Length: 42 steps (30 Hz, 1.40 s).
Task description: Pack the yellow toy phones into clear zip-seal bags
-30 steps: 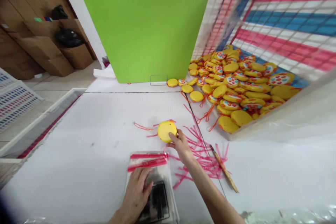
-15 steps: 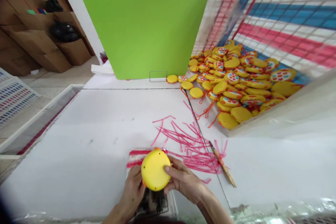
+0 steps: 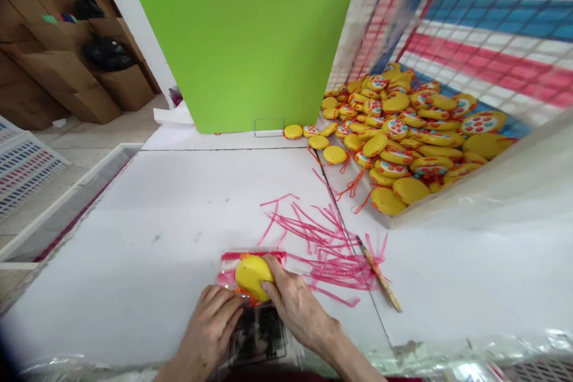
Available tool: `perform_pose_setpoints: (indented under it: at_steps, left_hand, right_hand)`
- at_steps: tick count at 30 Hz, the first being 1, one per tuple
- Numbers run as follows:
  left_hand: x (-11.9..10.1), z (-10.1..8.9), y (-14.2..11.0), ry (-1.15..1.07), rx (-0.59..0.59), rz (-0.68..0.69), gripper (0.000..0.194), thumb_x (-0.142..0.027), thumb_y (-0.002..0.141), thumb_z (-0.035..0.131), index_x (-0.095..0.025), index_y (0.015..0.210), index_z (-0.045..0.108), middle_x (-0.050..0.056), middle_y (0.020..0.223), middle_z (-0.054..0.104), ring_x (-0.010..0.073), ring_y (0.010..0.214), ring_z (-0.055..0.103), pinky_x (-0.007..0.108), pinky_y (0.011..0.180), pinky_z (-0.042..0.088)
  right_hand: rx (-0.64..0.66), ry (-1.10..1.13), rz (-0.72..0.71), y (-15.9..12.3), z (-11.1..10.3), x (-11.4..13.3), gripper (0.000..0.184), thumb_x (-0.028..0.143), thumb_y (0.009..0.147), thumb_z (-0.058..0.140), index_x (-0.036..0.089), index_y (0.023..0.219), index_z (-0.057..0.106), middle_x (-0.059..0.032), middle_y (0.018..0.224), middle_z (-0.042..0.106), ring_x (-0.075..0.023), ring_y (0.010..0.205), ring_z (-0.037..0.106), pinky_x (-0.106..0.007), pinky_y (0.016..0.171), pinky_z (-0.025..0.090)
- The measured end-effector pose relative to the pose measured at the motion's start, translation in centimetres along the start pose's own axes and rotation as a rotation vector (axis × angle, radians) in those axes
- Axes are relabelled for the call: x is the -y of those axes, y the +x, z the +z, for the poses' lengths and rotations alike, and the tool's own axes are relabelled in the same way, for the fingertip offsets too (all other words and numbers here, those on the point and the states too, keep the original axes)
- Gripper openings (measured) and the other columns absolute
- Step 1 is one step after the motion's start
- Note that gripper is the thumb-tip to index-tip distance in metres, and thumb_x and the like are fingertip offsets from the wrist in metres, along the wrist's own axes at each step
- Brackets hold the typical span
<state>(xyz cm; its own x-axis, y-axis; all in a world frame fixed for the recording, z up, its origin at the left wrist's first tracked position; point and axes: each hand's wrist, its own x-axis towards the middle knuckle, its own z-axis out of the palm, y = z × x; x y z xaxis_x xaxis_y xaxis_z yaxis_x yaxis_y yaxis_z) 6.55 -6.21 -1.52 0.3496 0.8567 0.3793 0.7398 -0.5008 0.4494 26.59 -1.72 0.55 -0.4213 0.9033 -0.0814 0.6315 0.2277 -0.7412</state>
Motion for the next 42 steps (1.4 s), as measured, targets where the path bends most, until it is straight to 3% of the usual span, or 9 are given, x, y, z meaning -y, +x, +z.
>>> perform_pose_setpoints:
  at_steps: [3, 5, 8, 10, 16, 20, 23, 30, 42]
  left_hand:
    - [1.1, -1.7, -0.5, -0.082, -0.123, -0.121, 0.019, -0.018, 0.089, 0.043, -0.018, 0.09, 0.062, 0.006, 0.083, 0.064, 0.0178, 0.077, 0.058, 0.03, 0.072, 0.048]
    - [1.9, -2.4, -0.9, -0.175, -0.159, -0.335, 0.02, -0.027, 0.089, 0.043, -0.019, 0.087, 0.062, 0.005, 0.079, 0.065, 0.0171, 0.072, 0.06, 0.027, 0.066, 0.049]
    - [2.5, -2.2, -0.7, -0.397, -0.044, -0.688, 0.028, -0.041, 0.087, 0.045, -0.018, 0.095, 0.06, 0.004, 0.073, 0.066, 0.0173, 0.064, 0.062, 0.024, 0.058, 0.048]
    - [2.5, -1.6, -0.1, -0.556, 0.052, -0.775, 0.034, -0.047, 0.084, 0.047, -0.017, 0.094, 0.06, 0.005, 0.07, 0.066, 0.0179, 0.063, 0.061, 0.024, 0.056, 0.048]
    - [1.7, 0.1, 2.1, -0.706, 0.104, -0.766, 0.035, -0.046, 0.083, 0.045, -0.016, 0.069, 0.056, 0.004, 0.062, 0.06, 0.017, 0.058, 0.056, 0.025, 0.056, 0.043]
    - [1.2, -0.1, 2.6, -0.666, 0.019, -0.724, 0.031, -0.042, 0.083, 0.048, -0.016, 0.068, 0.056, 0.002, 0.062, 0.059, 0.0161, 0.059, 0.055, 0.025, 0.057, 0.041]
    - [1.0, -0.5, 2.8, -0.792, -0.018, -0.755, 0.031, -0.044, 0.083, 0.049, -0.017, 0.068, 0.053, 0.001, 0.062, 0.06, 0.0162, 0.06, 0.056, 0.024, 0.058, 0.042]
    - [1.3, -0.5, 1.9, -1.022, 0.0, -0.819, 0.033, -0.046, 0.082, 0.053, -0.014, 0.085, 0.06, 0.005, 0.076, 0.065, 0.0197, 0.075, 0.06, 0.029, 0.069, 0.048]
    - [0.5, -1.2, 3.0, -0.715, 0.094, -0.657, 0.029, -0.033, 0.083, 0.044, -0.013, 0.069, 0.061, 0.003, 0.063, 0.058, 0.0171, 0.063, 0.051, 0.025, 0.058, 0.038]
  right_hand:
    - [-0.024, 0.013, -0.012, -0.1, 0.1, -0.3, 0.046, 0.035, 0.091, 0.038, 0.024, 0.135, 0.043, -0.0092, 0.108, 0.066, -0.0234, 0.091, 0.064, -0.036, 0.083, 0.049]
    - [-0.039, 0.042, -0.017, -0.1, 0.1, -0.3, 0.045, 0.035, 0.09, 0.04, 0.025, 0.134, 0.045, -0.0079, 0.101, 0.068, -0.0233, 0.087, 0.065, -0.036, 0.082, 0.05]
    - [-0.065, 0.081, -0.019, -0.2, 0.1, -0.3, 0.043, 0.036, 0.089, 0.042, 0.027, 0.131, 0.049, -0.0066, 0.1, 0.069, -0.0236, 0.087, 0.065, -0.035, 0.081, 0.051]
    - [-0.07, 0.077, -0.011, -0.2, 0.0, -0.2, 0.043, 0.037, 0.089, 0.042, 0.028, 0.13, 0.05, -0.0067, 0.105, 0.068, -0.0241, 0.09, 0.065, -0.036, 0.082, 0.051]
    - [-0.009, -0.068, -0.049, 0.2, -1.2, 0.5, 0.036, 0.034, 0.093, 0.035, 0.029, 0.122, 0.057, -0.0058, 0.105, 0.068, -0.0225, 0.091, 0.065, -0.034, 0.078, 0.05]
    - [0.178, -0.269, -0.126, 0.9, -2.1, 1.7, 0.034, 0.029, 0.094, 0.035, 0.025, 0.091, 0.069, -0.0034, 0.077, 0.07, -0.0174, 0.067, 0.064, -0.025, 0.061, 0.046]
    - [0.254, -0.461, -0.195, 1.3, -1.6, 2.2, 0.032, 0.026, 0.091, 0.045, 0.02, 0.069, 0.066, -0.0029, 0.068, 0.066, -0.0151, 0.059, 0.061, -0.023, 0.052, 0.037]
    - [-0.02, -0.291, -0.193, 2.5, 1.0, 3.1, 0.016, 0.023, 0.09, 0.05, 0.022, 0.086, 0.065, 0.0004, 0.08, 0.065, -0.0125, 0.072, 0.06, -0.021, 0.061, 0.037]
    - [0.002, -0.489, -0.315, 4.1, 2.6, 4.5, 0.011, 0.009, 0.082, 0.054, 0.018, 0.079, 0.059, -0.0016, 0.077, 0.064, -0.0138, 0.066, 0.06, -0.023, 0.054, 0.033]
